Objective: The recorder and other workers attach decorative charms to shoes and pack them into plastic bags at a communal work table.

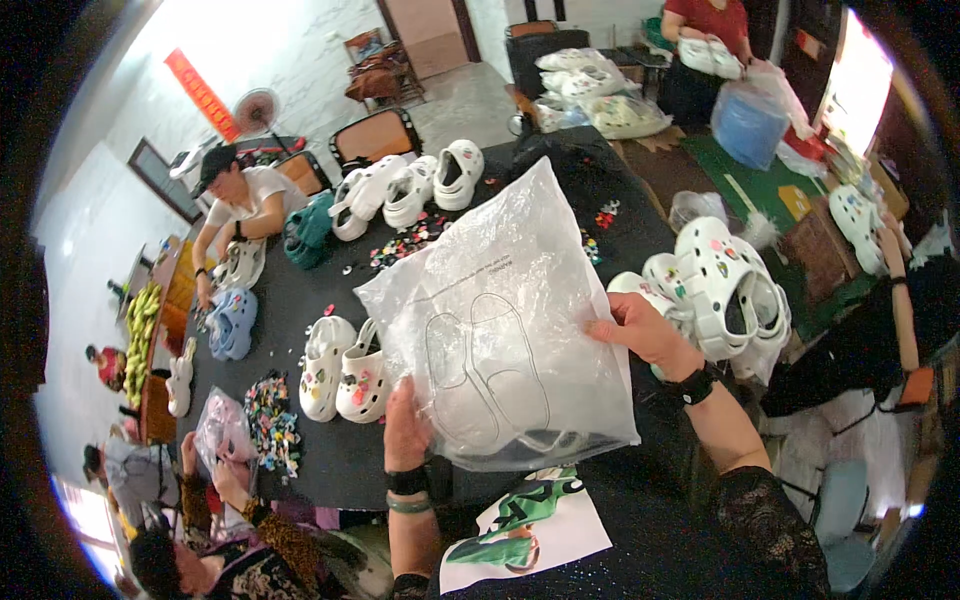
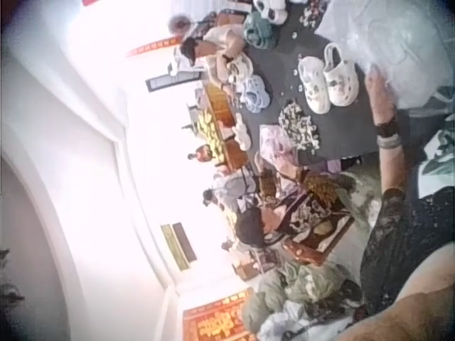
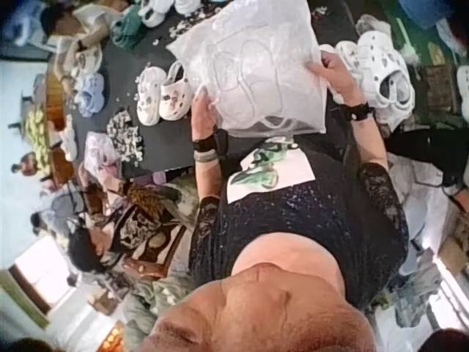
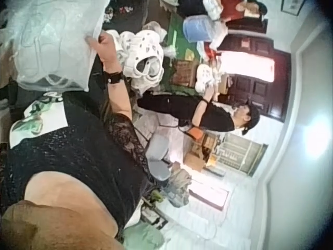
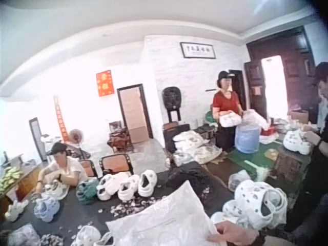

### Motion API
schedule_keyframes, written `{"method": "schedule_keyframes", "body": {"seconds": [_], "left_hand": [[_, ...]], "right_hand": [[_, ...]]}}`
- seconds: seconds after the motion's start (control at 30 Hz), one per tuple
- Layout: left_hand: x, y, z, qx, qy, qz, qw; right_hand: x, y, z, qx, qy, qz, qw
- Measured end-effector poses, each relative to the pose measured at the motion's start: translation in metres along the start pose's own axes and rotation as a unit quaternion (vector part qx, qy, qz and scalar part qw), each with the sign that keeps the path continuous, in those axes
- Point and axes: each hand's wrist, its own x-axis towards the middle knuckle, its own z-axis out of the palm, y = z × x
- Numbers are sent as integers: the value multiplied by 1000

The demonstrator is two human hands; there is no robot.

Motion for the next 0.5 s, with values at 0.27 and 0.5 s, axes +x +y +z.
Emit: {"method": "schedule_keyframes", "body": {"seconds": [0.27, 0.5], "left_hand": [[-7, 11, 2, 149, 41, -9, 988], [-20, 26, 8, 365, -25, 125, 922]], "right_hand": [[-27, 30, 7, 39, 133, 72, 988], [-35, 15, 11, -143, 81, -55, 985]]}}
